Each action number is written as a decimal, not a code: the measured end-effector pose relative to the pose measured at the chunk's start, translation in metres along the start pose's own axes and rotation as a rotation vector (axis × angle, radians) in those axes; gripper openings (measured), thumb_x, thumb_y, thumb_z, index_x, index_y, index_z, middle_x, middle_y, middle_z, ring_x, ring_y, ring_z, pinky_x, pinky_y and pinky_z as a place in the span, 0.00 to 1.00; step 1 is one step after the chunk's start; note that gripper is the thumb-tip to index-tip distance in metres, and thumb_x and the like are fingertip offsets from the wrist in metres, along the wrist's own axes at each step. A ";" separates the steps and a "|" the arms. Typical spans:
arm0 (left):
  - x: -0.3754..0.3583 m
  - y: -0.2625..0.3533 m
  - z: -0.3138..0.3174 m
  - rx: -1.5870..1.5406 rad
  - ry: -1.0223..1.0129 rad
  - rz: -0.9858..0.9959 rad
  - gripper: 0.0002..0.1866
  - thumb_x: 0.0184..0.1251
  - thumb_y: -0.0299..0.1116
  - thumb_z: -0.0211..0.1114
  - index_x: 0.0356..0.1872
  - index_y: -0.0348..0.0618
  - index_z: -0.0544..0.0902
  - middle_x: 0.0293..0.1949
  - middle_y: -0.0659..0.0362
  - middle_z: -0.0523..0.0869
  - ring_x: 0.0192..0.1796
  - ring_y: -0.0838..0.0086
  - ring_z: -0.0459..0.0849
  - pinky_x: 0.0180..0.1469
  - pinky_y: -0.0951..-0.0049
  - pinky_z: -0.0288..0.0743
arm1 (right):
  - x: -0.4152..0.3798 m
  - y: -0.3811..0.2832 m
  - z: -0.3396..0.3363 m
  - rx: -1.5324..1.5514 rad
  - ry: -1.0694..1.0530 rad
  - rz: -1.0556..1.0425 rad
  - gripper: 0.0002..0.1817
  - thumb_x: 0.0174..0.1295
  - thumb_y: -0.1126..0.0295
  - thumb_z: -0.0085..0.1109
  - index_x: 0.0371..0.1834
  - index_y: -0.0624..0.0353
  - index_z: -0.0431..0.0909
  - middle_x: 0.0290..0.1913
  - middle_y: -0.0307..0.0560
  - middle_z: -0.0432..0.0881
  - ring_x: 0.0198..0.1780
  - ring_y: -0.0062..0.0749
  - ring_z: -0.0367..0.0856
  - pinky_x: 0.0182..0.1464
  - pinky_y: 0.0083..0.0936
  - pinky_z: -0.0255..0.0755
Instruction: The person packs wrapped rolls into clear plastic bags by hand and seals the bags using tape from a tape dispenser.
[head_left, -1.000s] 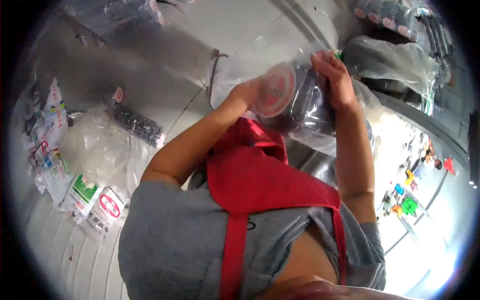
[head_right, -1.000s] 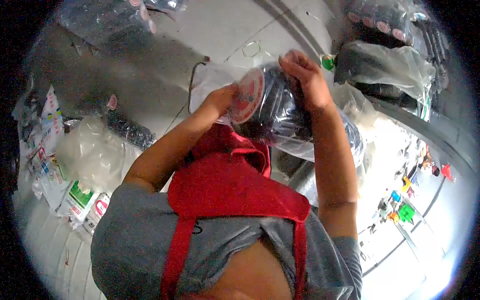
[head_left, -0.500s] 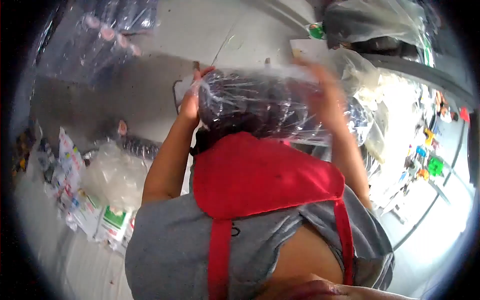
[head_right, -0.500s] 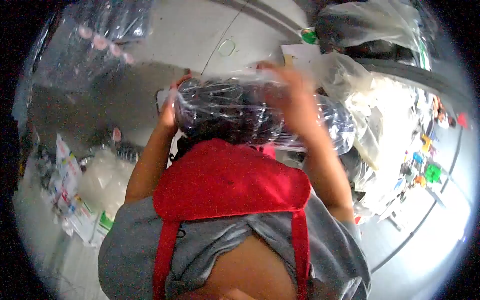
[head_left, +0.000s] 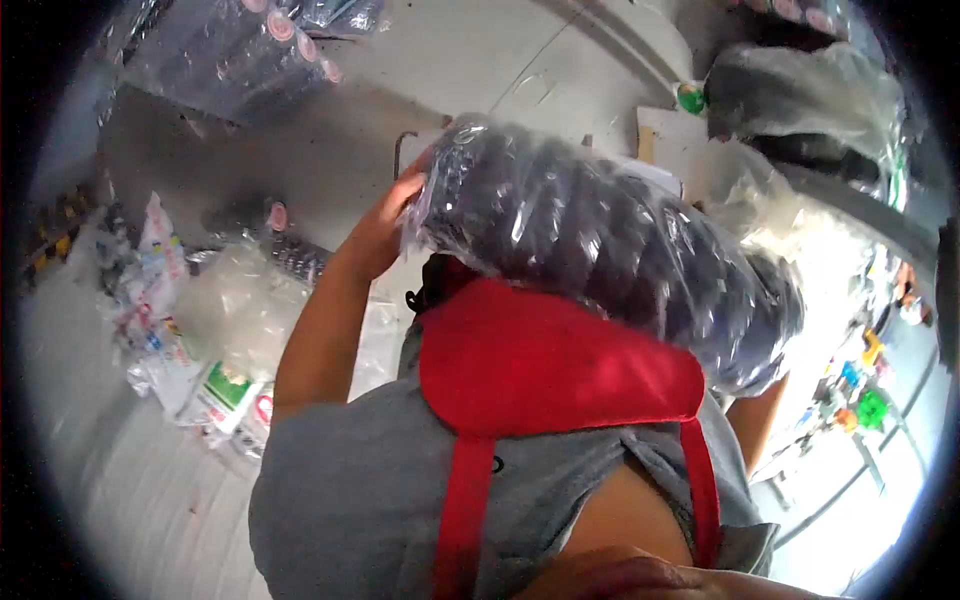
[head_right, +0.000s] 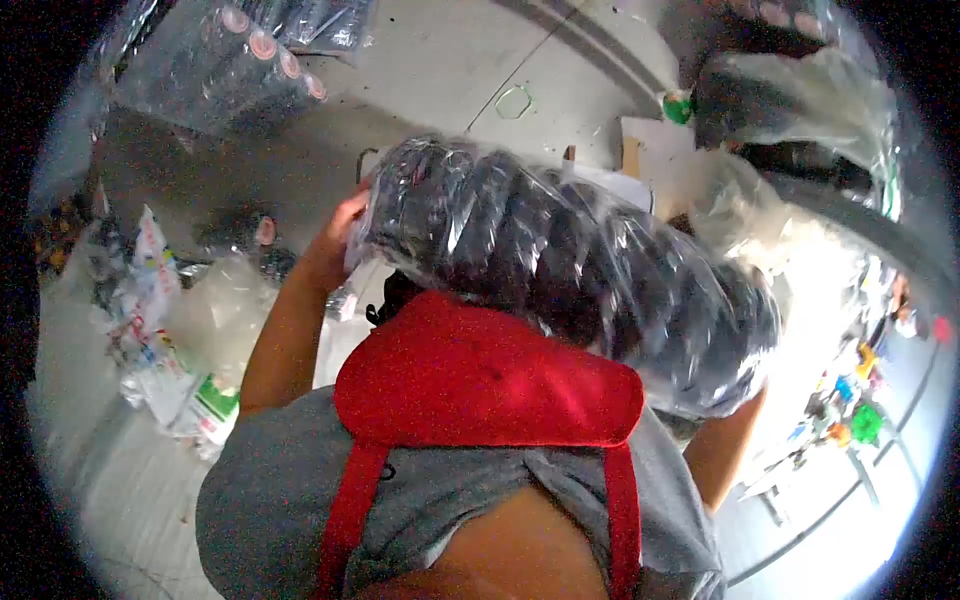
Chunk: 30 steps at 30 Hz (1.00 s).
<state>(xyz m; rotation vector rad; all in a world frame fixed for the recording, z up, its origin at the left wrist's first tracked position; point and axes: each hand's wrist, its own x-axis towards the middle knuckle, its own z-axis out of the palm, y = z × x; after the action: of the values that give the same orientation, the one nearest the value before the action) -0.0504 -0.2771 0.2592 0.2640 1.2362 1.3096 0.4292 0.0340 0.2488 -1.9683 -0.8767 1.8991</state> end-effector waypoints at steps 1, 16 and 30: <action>0.000 -0.001 -0.004 -0.231 0.046 0.055 0.22 0.74 0.41 0.46 0.62 0.41 0.70 0.60 0.59 0.75 0.64 0.70 0.69 0.66 0.68 0.62 | -0.001 -0.004 0.005 -0.015 -0.002 -0.011 0.34 0.65 0.44 0.45 0.67 0.56 0.66 0.57 0.53 0.77 0.61 0.37 0.72 0.60 0.35 0.68; 0.033 -0.007 0.002 -0.667 0.075 0.560 0.25 0.66 0.34 0.55 0.64 0.40 0.66 0.60 0.52 0.72 0.51 0.68 0.79 0.62 0.66 0.69 | -0.018 -0.047 0.041 -0.126 0.014 -0.116 0.34 0.65 0.46 0.45 0.68 0.56 0.63 0.56 0.52 0.76 0.60 0.37 0.72 0.59 0.36 0.69; 0.011 -0.018 -0.047 0.375 0.443 0.053 0.20 0.68 0.33 0.54 0.60 0.43 0.76 0.54 0.60 0.80 0.56 0.76 0.76 0.62 0.77 0.63 | -0.042 -0.008 0.058 -0.017 -0.012 -0.342 0.34 0.65 0.47 0.45 0.69 0.55 0.61 0.56 0.51 0.76 0.60 0.37 0.72 0.58 0.38 0.70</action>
<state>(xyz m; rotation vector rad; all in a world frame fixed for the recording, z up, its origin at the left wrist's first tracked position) -0.0795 -0.2962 0.2216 0.2814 1.8669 1.2101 0.3732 0.0033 0.2809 -1.6865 -1.1517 1.7121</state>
